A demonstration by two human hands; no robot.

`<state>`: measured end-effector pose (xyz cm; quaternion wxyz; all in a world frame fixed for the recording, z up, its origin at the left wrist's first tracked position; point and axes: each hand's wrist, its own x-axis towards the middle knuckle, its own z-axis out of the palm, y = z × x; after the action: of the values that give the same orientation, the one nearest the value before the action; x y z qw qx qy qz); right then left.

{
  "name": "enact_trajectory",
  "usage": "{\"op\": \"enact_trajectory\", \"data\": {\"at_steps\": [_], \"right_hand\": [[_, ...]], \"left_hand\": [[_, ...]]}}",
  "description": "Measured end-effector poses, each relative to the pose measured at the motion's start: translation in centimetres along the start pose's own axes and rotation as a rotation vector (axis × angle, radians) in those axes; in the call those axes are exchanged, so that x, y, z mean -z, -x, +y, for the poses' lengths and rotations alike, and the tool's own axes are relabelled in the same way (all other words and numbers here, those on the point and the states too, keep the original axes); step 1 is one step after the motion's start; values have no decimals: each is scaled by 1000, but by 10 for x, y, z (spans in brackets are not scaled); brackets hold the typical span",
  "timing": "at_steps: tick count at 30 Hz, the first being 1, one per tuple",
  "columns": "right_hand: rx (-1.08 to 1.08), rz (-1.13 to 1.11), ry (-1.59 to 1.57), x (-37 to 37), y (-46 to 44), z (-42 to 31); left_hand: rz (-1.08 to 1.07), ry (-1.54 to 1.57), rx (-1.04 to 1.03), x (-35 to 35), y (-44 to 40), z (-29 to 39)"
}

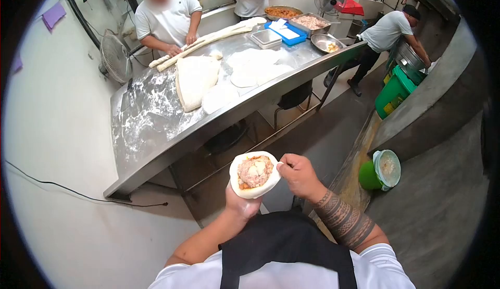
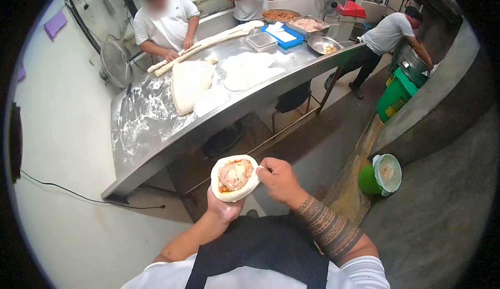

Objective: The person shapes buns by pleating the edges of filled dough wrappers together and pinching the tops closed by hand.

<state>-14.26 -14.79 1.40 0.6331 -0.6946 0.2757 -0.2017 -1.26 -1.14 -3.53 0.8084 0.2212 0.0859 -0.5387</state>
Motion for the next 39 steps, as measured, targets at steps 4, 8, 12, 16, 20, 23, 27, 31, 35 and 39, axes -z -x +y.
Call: {"op": "enact_trajectory", "data": {"at_steps": [4,8,12,16,20,23,27,31,35,39], "right_hand": [[38,-8,75,-4,-6,5],[-2,-23,175,6,-4,-20],[-50,-129,133,9,-9,-21],[47,-110,138,11,-7,-22],[79,-135,130,16,-9,-24],[69,-135,139,19,-9,-27],[88,-184,180,24,-13,-27],[110,-185,197,25,-9,-30],[109,-181,176,32,-11,-30],[-1,-159,182,43,-11,-37]], "left_hand": [[-44,49,-15,-8,0,1],[-81,77,10,-7,-5,4],[-149,103,46,-8,1,12],[-141,103,26,-9,0,5],[-164,100,0,-5,-1,5],[-178,151,66,-6,-2,7],[-178,53,110,-6,-2,9],[-179,59,134,-10,-1,6],[-98,103,151,-8,-7,2],[-209,68,205,-17,-4,0]]}}
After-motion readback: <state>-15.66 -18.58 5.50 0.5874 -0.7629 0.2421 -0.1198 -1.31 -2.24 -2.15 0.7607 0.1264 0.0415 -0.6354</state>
